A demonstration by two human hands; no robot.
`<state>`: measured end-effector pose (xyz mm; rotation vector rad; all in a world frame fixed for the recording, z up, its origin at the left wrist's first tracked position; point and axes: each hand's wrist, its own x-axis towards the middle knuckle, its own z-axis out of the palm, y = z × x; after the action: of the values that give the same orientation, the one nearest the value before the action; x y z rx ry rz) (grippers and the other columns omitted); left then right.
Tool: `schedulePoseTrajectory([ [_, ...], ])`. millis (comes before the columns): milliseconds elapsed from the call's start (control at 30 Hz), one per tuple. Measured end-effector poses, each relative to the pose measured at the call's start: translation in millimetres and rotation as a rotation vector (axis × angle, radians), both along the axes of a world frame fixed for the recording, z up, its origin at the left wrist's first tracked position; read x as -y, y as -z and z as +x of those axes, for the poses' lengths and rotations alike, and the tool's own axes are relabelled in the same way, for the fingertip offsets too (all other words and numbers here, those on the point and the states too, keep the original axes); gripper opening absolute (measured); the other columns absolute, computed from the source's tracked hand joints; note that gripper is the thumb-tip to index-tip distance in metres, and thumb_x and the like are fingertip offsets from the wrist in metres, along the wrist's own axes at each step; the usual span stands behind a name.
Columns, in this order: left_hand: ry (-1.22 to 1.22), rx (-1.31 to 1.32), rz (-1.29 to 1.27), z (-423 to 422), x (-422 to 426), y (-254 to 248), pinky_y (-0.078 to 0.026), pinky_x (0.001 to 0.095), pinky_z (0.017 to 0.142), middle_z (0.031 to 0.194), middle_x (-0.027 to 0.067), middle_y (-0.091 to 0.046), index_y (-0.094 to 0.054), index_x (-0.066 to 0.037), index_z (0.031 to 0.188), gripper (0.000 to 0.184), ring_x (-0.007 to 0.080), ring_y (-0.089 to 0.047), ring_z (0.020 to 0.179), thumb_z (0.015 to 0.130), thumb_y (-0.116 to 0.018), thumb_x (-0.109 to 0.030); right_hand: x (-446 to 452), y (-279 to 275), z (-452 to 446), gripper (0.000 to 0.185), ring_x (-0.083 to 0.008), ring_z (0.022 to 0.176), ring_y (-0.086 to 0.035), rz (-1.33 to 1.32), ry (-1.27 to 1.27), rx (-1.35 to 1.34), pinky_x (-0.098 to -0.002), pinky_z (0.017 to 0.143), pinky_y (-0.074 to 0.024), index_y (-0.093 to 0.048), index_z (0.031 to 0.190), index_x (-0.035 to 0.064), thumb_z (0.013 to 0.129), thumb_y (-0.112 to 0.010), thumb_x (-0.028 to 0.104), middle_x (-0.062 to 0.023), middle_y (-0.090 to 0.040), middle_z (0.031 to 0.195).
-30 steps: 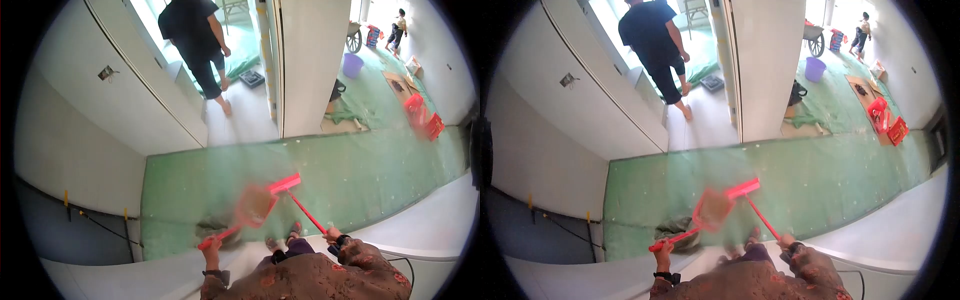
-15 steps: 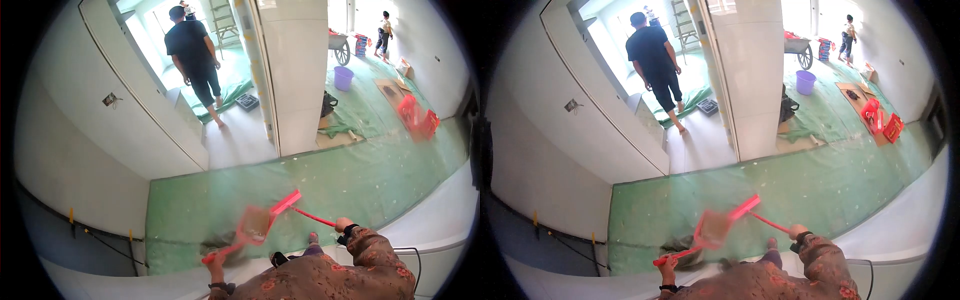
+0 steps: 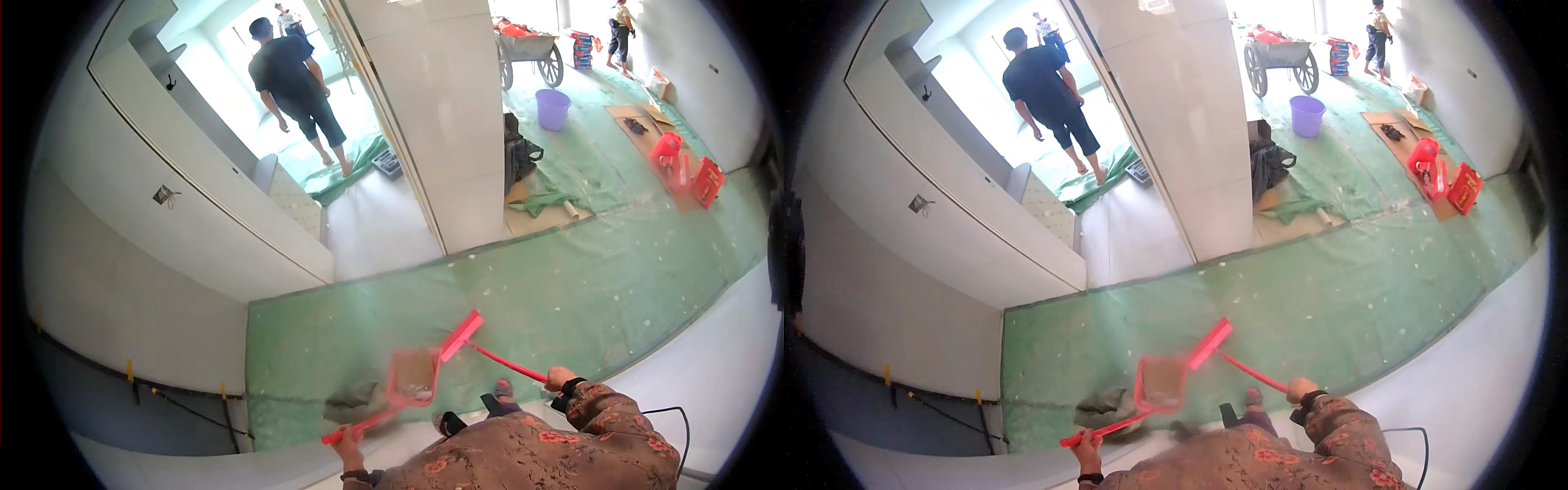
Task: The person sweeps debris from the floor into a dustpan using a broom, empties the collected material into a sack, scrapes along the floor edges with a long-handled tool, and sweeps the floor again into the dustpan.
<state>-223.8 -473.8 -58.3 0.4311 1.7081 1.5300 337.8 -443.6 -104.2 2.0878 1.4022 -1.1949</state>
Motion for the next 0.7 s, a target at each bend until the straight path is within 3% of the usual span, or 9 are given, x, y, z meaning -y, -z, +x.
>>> schedulePoseTrajectory([
  [233, -0.034, 0.044, -0.014, 11.8, 10.6, 10.4, -0.051, 0.0269, 0.052, 0.079, 0.0025, -0.055, -0.053, -0.007, 0.085, 0.012, 0.0140, -0.057, 0.063, 0.078, -0.062, -0.005, 14.3, 34.3, 7.4, 0.025, -0.0329, 0.089, -0.061, 0.058, -0.074, 0.020, -0.0397, 0.076, -0.0495, -0.066, 0.091, 0.0052, 0.072, -0.055, 0.016, -0.0183, -0.063, 0.093],
  [367, -0.012, 0.040, 0.027, 9.9, 16.6, 15.6, -0.053, 0.0269, 0.049, 0.078, 0.0072, -0.058, -0.052, -0.005, 0.085, 0.008, 0.0166, -0.059, 0.058, 0.080, -0.058, -0.002, 19.2, 17.4, -0.8, 0.025, -0.0342, 0.088, -0.061, 0.114, -0.159, -0.013, -0.0418, 0.076, -0.0493, -0.065, 0.092, 0.0038, 0.073, -0.054, 0.015, -0.0197, -0.063, 0.093],
  [433, -0.080, 0.054, 0.053, 9.9, 18.1, 14.1, -0.054, 0.0296, 0.054, 0.078, 0.0055, -0.058, -0.052, -0.005, 0.085, 0.008, 0.0163, -0.060, 0.062, 0.081, -0.059, -0.005, 23.1, 8.0, 0.0, 0.027, -0.0346, 0.086, -0.061, 0.149, -0.146, -0.001, -0.0427, 0.075, -0.0495, -0.064, 0.093, 0.0027, 0.074, -0.054, 0.018, -0.0203, -0.062, 0.094],
  [467, -0.096, 0.046, 0.035, 5.7, 19.2, 18.9, -0.054, 0.0319, 0.061, 0.083, 0.0047, -0.057, -0.052, -0.006, 0.087, 0.008, 0.0151, -0.059, 0.070, 0.082, -0.058, -0.008, 26.7, 10.6, 6.1, 0.025, -0.0350, 0.082, -0.061, 0.226, -0.211, 0.022, -0.0442, 0.071, -0.0499, -0.065, 0.089, 0.0027, 0.074, -0.054, 0.020, -0.0209, -0.062, 0.087],
  [500, -0.125, 0.025, -0.029, 20.4, 15.2, -9.2, -0.053, 0.0313, 0.067, 0.090, 0.0034, -0.055, -0.051, -0.007, 0.088, 0.006, 0.0137, -0.057, 0.076, 0.085, -0.055, -0.011, 26.6, 12.4, 18.4, 0.021, -0.0362, 0.072, -0.062, 0.300, -0.304, -0.037, -0.0457, 0.065, -0.0500, -0.065, 0.078, 0.0037, 0.075, -0.053, 0.021, -0.0211, -0.062, 0.076],
  [533, 0.082, -0.055, 0.009, 5.4, 23.9, -1.4, -0.050, 0.0287, 0.073, 0.096, 0.0024, -0.053, -0.051, -0.008, 0.096, 0.017, 0.0128, -0.054, 0.085, 0.084, -0.061, -0.017, 33.3, 19.2, 28.5, 0.024, -0.0381, 0.056, -0.057, 0.417, -0.261, -0.041, -0.0483, 0.054, -0.0452, -0.062, 0.065, 0.0029, 0.074, -0.053, 0.023, -0.0230, -0.057, 0.064],
  [567, 0.094, -0.024, 0.012, 11.0, 20.3, -12.2, -0.049, 0.0262, 0.075, 0.096, 0.0021, -0.053, -0.053, -0.006, 0.095, 0.015, 0.0110, -0.053, 0.084, 0.086, -0.058, -0.016, 33.7, 38.2, 46.8, 0.024, -0.0374, 0.056, -0.058, 0.446, -0.429, 0.000, -0.0467, 0.052, -0.0458, -0.063, 0.066, 0.0051, 0.077, -0.052, 0.023, -0.0193, -0.060, 0.065],
  [667, 0.070, -0.077, -0.006, -5.0, 33.7, -1.1, -0.051, 0.0278, 0.073, 0.095, 0.0061, -0.058, -0.053, -0.004, 0.094, 0.012, 0.0142, -0.058, 0.081, 0.085, -0.057, -0.011, 33.5, -10.0, 45.1, 0.025, -0.0365, 0.066, -0.059, 0.475, -0.349, -0.114, -0.0453, 0.058, -0.0456, -0.064, 0.077, 0.0028, 0.082, -0.052, 0.025, -0.0214, -0.059, 0.071],
  [700, 0.030, -0.002, -0.036, -6.0, 35.3, -9.1, -0.052, 0.0296, 0.070, 0.098, 0.0098, -0.059, -0.053, -0.003, 0.095, 0.014, 0.0175, -0.060, 0.080, 0.085, -0.058, -0.010, 17.8, -61.9, 14.7, 0.024, -0.0365, 0.072, -0.059, 0.261, -0.276, -0.071, -0.0439, 0.062, -0.0458, -0.063, 0.083, 0.0033, 0.083, -0.052, 0.025, -0.0204, -0.060, 0.074],
])
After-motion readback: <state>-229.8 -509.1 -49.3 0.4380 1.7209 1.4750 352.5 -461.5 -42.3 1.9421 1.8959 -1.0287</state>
